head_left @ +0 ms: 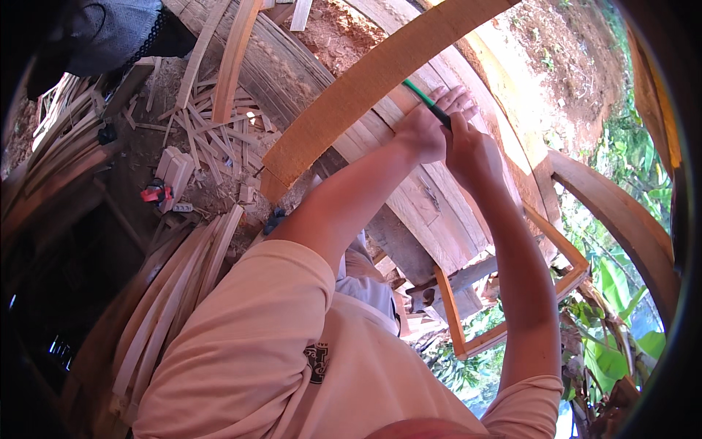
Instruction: The person uses a hammer to drive nails into a wooden frame structure, securing the joints. They repeatedly position the frame and strike the nails to fasten the components together in an outdoor setting.
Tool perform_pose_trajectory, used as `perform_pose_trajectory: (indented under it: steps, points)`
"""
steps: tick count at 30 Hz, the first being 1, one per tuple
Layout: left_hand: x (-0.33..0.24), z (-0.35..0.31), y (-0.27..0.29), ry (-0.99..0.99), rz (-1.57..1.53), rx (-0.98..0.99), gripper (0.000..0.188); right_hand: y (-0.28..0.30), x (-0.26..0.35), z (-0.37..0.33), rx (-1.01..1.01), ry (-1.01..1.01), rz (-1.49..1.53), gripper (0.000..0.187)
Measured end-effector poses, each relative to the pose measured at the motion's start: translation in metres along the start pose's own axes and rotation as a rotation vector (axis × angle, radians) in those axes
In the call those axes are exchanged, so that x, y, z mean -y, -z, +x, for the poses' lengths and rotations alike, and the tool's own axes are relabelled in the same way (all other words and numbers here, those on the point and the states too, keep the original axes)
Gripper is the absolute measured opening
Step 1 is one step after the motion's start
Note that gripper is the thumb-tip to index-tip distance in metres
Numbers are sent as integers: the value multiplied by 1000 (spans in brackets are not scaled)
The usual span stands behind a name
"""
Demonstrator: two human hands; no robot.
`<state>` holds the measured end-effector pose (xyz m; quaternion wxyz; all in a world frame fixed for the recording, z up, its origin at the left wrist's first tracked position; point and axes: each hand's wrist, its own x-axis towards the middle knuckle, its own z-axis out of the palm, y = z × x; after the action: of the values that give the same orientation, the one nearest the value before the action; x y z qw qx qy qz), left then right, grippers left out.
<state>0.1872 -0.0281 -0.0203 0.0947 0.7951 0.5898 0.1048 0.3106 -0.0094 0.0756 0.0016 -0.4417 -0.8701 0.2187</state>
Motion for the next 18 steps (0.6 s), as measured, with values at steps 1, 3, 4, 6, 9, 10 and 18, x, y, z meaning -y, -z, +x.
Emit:
perform_pose_trajectory:
  steps: [1, 3, 4, 6, 9, 10, 18]
  points:
    - [-3, -1, -1, 0, -6, 25, 63, 10, 9, -4, -56, -35, 56, 19]
    - [-4, -1, -2, -1, -29, -17, 63, -10, -6, -6, -37, -54, 51, 20]
    - [-1, -1, -1, -5, -15, -23, 62, -11, -8, 1, 65, -76, -29, 21]
    - [-6, -4, 1, 6, -51, -9, 62, -7, -10, -1, 97, -56, -50, 22]
    - [-5, -6, 2, -15, -181, -63, 61, -17, -6, -18, -82, -15, 75, 23]
    - [-8, -10, 3, -32, 23, -56, 60, -23, 0, -17, 106, -96, -99, 23]
    - [-8, -2, 1, -49, 18, -22, 65, -33, -10, -20, 65, -126, -38, 20]
